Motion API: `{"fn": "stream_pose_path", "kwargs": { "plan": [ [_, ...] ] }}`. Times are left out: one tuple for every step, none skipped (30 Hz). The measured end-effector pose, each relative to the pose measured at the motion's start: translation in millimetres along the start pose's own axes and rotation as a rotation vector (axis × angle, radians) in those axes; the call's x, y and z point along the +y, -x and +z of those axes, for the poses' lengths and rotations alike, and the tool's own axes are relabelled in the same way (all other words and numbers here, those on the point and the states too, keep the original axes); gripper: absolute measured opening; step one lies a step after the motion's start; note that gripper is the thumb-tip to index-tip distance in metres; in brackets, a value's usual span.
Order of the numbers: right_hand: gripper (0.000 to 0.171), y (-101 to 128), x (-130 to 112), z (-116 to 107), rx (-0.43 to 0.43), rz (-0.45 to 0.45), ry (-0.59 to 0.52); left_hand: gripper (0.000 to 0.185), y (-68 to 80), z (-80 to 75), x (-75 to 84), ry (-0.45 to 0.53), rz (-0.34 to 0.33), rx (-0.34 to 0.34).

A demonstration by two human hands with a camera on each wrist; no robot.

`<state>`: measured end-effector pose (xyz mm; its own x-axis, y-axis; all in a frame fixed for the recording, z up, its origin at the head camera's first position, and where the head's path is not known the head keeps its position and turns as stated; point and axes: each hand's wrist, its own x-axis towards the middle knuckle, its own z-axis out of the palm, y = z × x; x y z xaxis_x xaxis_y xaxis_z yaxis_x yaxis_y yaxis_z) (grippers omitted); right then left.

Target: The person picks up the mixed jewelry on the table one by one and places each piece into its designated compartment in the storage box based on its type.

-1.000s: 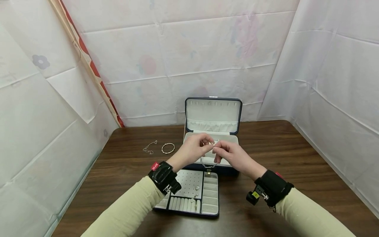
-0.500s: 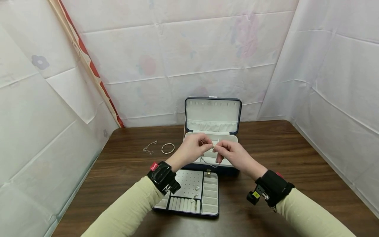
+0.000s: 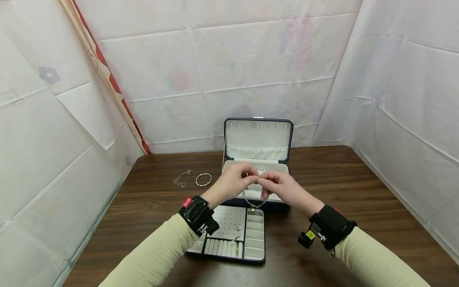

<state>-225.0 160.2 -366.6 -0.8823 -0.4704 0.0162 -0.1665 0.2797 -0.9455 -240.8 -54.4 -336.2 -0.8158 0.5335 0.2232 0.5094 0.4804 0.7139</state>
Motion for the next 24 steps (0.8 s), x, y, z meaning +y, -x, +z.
{"fn": "stream_pose_path", "kwargs": {
  "plan": [
    [0.034,-0.2,-0.2,-0.2,0.002,0.006,-0.012,0.005,0.4,0.0,0.2,-0.001,0.000,-0.004],
    [0.034,-0.4,-0.2,-0.5,0.003,0.005,-0.023,0.005,0.7,-0.1,0.3,-0.001,0.000,-0.007],
    [0.033,-0.8,0.0,-0.7,0.007,0.010,-0.040,0.005,0.9,0.0,0.3,-0.003,0.000,-0.008],
    [0.033,-1.0,0.1,-1.0,0.011,0.014,-0.054,0.005,1.0,0.0,0.1,-0.003,0.003,-0.009],
    [0.033,-1.2,0.5,-1.4,0.014,0.019,-0.071,0.004,1.3,0.1,0.2,-0.005,0.005,-0.009],
    [0.033,-1.3,1.0,-1.7,0.015,0.022,-0.084,0.004,1.6,0.3,0.2,-0.005,0.007,-0.011],
    [0.032,-1.4,1.5,-2.1,0.015,0.025,-0.102,0.004,1.8,0.6,0.0,-0.003,0.009,-0.012],
    [0.032,-1.6,2.1,-2.4,0.009,0.024,-0.119,0.004,1.7,1.0,-0.3,-0.005,0.014,-0.014],
    [0.032,-1.7,2.7,-2.6,0.001,0.023,-0.136,0.004,1.7,1.5,-0.5,-0.011,0.019,-0.016],
    [0.032,-1.7,3.1,-2.8,-0.010,0.020,-0.150,0.004,1.7,1.9,-0.7,-0.016,0.024,-0.018],
    [0.032,-1.8,3.3,-2.8,-0.024,0.017,-0.166,0.004,1.8,2.4,-0.7,-0.021,0.029,-0.020],
    [0.033,-1.9,3.5,-2.9,-0.040,0.013,-0.178,0.004,1.9,2.8,-0.6,-0.028,0.034,-0.022],
    [0.033,-1.9,3.7,-2.9,-0.054,0.014,-0.188,0.004,1.9,3.2,-0.6,-0.037,0.040,-0.023],
    [0.033,-1.9,3.6,-2.8,-0.066,0.015,-0.195,0.004,1.9,3.6,-0.7,-0.044,0.048,-0.024],
    [0.033,-1.7,3.6,-2.7,-0.077,0.017,-0.202,0.004,1.9,3.9,-0.7,-0.051,0.055,-0.024],
    [0.032,-1.4,3.4,-2.6,-0.084,0.019,-0.209,0.004,1.9,4.3,-1.0,-0.058,0.061,-0.024],
    [0.031,-1.1,3.1,-2.5,-0.087,0.022,-0.215,0.003,1.8,4.7,-1.6,-0.062,0.067,-0.026],
    [0.030,-1.0,3.1,-2.5,-0.089,0.023,-0.219,0.003,1.7,5.1,-2.1,-0.067,0.072,-0.026],
    [0.029,-0.8,3.1,-2.4,-0.088,0.026,-0.223,0.003,1.8,5.4,-2.5,-0.069,0.074,-0.028],
    [0.028,-0.7,2.9,-2.3,-0.086,0.027,-0.228,0.003,1.9,5.6,-2.9,-0.070,0.074,-0.030],
    [0.027,-0.7,2.7,-2.3,-0.083,0.027,-0.230,0.003,1.9,5.7,-3.2,-0.071,0.073,-0.031],
    [0.026,-0.6,2.5,-2.3,-0.078,0.028,-0.228,0.004,1.9,6.0,-3.5,-0.070,0.070,-0.032],
    [0.026,-0.6,2.3,-2.3,-0.073,0.028,-0.225,0.003,1.9,6.0,-3.6,-0.068,0.068,-0.033],
    [0.026,-0.4,2.2,-2.4,-0.068,0.027,-0.221,0.003,1.9,6.0,-3.5,-0.065,0.066,-0.031]
  ]
}}
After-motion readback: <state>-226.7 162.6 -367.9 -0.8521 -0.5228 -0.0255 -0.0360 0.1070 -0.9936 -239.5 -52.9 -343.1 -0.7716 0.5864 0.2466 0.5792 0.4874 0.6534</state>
